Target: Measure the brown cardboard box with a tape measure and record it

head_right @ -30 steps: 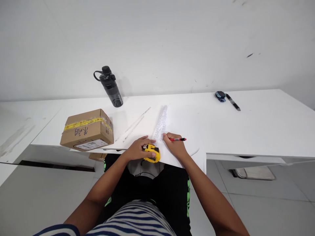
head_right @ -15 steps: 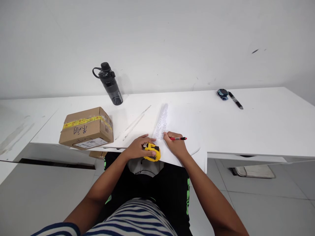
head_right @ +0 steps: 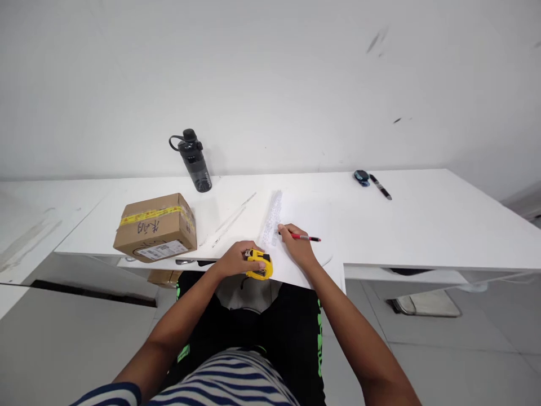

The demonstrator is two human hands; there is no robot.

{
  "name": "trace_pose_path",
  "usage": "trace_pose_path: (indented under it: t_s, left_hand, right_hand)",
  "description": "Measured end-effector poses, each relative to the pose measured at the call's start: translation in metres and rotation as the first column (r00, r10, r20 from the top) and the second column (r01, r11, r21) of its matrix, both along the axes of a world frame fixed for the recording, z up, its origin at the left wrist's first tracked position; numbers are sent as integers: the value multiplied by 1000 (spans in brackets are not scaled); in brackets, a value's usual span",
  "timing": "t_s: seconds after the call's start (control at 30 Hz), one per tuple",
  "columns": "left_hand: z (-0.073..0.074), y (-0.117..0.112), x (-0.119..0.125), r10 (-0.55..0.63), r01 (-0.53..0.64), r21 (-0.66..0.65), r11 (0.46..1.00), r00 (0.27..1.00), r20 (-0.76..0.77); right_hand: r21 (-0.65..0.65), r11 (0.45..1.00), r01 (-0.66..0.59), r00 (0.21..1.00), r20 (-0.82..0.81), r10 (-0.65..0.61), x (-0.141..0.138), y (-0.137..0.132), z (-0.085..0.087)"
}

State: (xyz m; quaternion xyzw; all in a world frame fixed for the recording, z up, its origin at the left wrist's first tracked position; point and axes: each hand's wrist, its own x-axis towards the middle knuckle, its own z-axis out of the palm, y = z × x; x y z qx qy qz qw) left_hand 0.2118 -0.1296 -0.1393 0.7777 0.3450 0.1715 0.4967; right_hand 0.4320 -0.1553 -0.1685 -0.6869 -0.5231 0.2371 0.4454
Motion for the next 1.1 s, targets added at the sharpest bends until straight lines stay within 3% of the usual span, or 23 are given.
trace_pose_path:
  t_s: [0.07, 0.2, 0.27, 0.3, 0.33, 0.4, 0.43, 0.47, 0.53, 0.63, 0.7, 0.77, 0.87, 0.93, 1.0, 1.1]
  left_hand:
    - [14, -13, -7, -23, 22, 4, 1000, 992, 123]
    - [52, -42, -39, -107, -5, 260, 966, 904, 414]
    - [67, -53, -60, -108, -82, 359, 930, 872, 478]
    - [73, -57, -70, -88, -137, 392, 910, 859, 504]
    - [77, -60, -80, -59, -203, 418, 886, 843, 535]
    - [80, -63, -97, 10, -345, 450, 824, 802, 597]
    - [80, -64, -104, 50, -407, 455, 792, 786, 616]
    - [80, -64, -110, 95, -455, 451, 768, 777, 622]
    - [79, -65, -121, 197, -519, 423, 743, 773, 603]
    - [76, -69, -141, 379, -645, 382, 662, 728, 572]
    - [75, -74, -159, 498, -698, 339, 631, 700, 512]
    - [78, -79, -178, 564, -679, 249, 691, 721, 402]
    - [88, -82, -204, 548, -588, 86, 804, 790, 273]
    - [98, -75, -222, 552, -574, 40, 818, 802, 227]
    - [108, -59, -242, 586, -603, 26, 797, 783, 207]
    - [116, -23, -274, 656, -689, 57, 723, 710, 255]
  right_hand:
    - [37, 999, -7, 998, 64, 5, 1, 6, 0]
    - [-14, 1000, -4, 985, 172, 7, -2, 16, 4]
    - [-78, 991, -110, 982, 148, 121, -15, 14, 18]
    - [-94, 968, -232, 965, 101, 241, -25, 10, 28]
    - [-93, 906, -412, 909, 25, 416, -38, 4, 41]
    - [-69, 643, -763, 646, -127, 753, -70, -12, 66]
    - [-10, 547, -837, 539, -183, 822, -88, -19, 77]
    - [76, 495, -865, 472, -209, 856, -106, -26, 87]
    - [191, 524, -830, 481, -232, 846, -140, -32, 98]
    - [235, 630, -740, 603, -183, 776, -177, -25, 105]
    - [239, 629, -739, 630, -85, 772, -192, -18, 109]
    - [230, 573, -786, 594, 28, 804, -202, -12, 115]
    - [175, 478, -861, 504, 158, 849, -207, -7, 126]
    - [133, 482, -866, 500, 212, 840, -204, 0, 130]
    - [101, 559, -823, 566, 231, 792, -193, 13, 131]
    - [108, 723, -682, 730, 162, 664, -166, 44, 125]
